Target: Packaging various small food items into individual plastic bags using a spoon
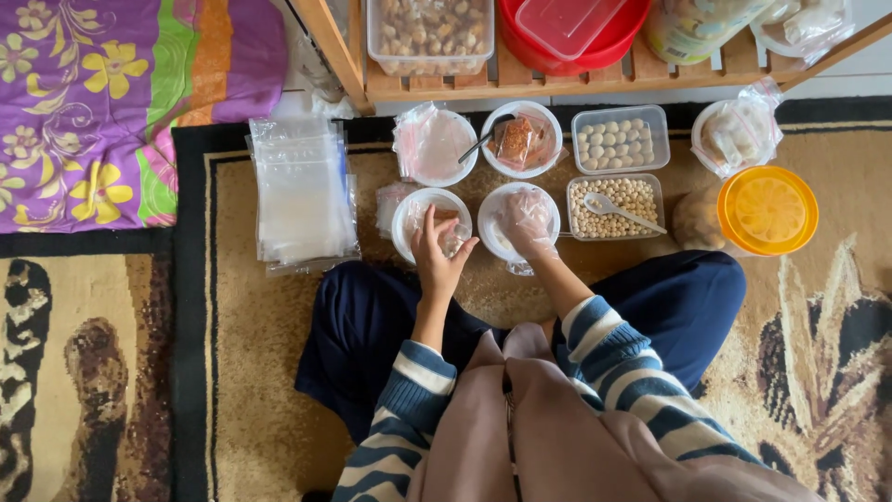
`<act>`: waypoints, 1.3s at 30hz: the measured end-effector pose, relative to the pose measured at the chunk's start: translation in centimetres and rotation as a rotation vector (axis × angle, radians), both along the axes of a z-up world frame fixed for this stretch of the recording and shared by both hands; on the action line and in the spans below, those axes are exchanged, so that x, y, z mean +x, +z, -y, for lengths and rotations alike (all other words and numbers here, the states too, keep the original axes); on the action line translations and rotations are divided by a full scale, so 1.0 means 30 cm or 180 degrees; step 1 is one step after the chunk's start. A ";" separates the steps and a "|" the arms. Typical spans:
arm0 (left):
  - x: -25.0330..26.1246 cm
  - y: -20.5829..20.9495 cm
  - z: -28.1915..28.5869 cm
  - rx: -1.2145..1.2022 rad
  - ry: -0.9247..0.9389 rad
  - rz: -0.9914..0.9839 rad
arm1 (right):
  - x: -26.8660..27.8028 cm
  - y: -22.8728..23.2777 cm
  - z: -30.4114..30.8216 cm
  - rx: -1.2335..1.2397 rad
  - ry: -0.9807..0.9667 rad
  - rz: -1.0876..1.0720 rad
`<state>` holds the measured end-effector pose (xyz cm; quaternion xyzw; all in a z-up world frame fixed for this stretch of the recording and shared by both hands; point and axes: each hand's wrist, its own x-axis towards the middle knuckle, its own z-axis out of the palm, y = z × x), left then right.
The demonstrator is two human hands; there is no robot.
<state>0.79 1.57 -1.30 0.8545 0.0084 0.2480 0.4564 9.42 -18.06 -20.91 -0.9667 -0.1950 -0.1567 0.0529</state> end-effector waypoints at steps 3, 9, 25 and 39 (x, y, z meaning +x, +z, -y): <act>0.002 0.008 0.002 -0.0029 -0.0036 0.0024 | 0.048 -0.116 0.015 0.0562 -0.0397 -0.1248; 0.000 0.018 0.004 -0.0070 -0.0064 -0.0074 | 0.007 -0.030 0.010 0.0185 -0.0048 -0.0603; 0.001 0.009 -0.002 -0.0104 -0.0089 -0.0066 | 0.019 0.076 0.026 -0.1552 0.0753 0.1000; -0.006 0.017 0.004 -0.0052 -0.0060 -0.0090 | -0.018 0.309 -0.015 -0.1904 0.0805 0.1036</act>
